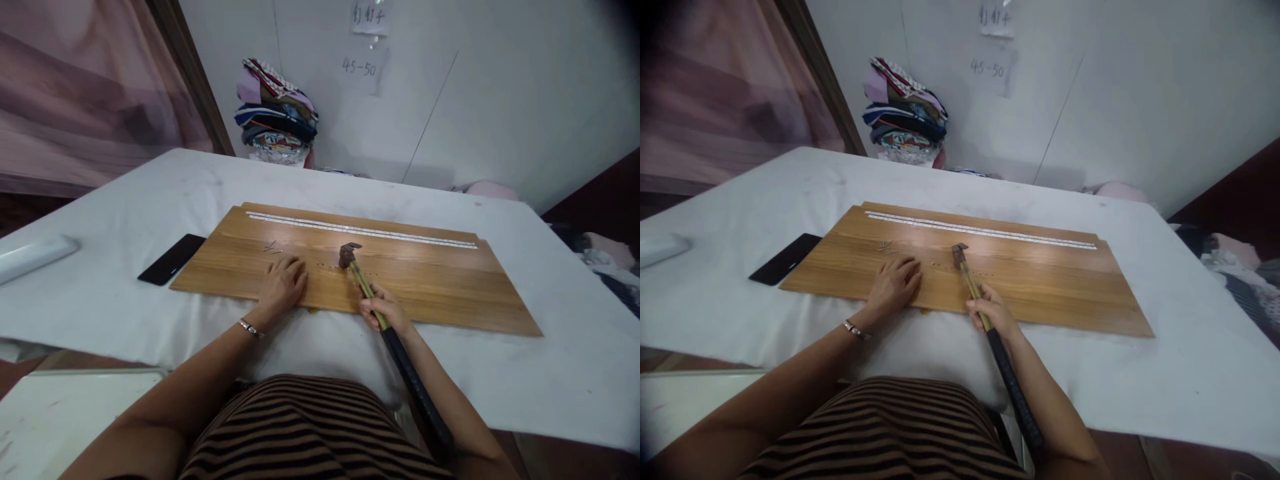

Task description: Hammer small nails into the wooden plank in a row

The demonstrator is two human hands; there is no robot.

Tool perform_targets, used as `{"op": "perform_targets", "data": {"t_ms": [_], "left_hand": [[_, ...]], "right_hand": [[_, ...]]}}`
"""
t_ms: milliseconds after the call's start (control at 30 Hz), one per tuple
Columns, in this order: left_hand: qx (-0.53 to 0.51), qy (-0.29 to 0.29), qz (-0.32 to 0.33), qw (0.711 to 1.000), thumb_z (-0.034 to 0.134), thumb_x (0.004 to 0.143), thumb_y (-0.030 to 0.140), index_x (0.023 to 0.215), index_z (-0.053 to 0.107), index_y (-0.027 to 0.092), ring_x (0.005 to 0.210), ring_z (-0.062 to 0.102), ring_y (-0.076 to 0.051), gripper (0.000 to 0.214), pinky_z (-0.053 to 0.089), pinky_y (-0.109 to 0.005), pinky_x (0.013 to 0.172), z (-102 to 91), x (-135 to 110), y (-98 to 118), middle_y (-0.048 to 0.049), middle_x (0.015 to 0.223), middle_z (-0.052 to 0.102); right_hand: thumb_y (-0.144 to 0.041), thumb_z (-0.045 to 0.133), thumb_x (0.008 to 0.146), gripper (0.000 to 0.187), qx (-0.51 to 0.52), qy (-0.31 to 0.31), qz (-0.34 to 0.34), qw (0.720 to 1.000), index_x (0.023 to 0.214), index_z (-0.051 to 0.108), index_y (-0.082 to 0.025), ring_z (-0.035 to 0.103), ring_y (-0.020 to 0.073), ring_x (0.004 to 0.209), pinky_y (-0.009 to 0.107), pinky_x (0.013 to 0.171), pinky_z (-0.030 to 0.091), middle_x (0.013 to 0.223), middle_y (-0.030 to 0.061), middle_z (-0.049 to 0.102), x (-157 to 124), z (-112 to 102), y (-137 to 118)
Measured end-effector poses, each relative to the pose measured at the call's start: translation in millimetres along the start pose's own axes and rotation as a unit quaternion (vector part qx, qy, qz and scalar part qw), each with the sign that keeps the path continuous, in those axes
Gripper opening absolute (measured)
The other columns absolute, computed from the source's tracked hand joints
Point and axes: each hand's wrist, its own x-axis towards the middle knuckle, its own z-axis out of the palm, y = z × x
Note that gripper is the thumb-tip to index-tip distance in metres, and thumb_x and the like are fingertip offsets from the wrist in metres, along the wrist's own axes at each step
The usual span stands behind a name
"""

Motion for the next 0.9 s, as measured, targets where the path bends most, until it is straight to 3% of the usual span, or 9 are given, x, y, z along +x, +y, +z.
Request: {"op": "perform_targets", "data": {"t_ms": [800,900], "left_hand": [[-0.002,0.003,0.007,1.0,0.045,0.094,0.035,0.119,0.066,0.021,0.121,0.054,-0.027,0.035,0.037,-0.046,0.104,1.2,0.2,-1.7,-0.01,0.131,0.062],[-0.003,0.003,0.008,1.0,0.044,0.095,0.036,0.119,0.065,0.022,0.122,0.053,-0.027,0.035,0.036,-0.046,0.105,2.1,0.3,-2.2,-0.0094,0.132,0.062]], "right_hand": [[-0.033,0.07,0.069,0.046,0.0,-0.018,0.004,1.0,0.108,0.05,-0.019,0.036,0.0055,0.028,0.017,0.028,0.025,0.05,-0.0119,0.052,0.9,-4.1,3.5],[-0.033,0.069,0.071,0.039,-0.006,-0.014,-0.008,1.0,0.102,0.05,-0.019,0.035,0.0052,0.029,0.017,0.029,0.026,0.051,-0.0114,0.052,0.7,-4.2,4.0]]}}
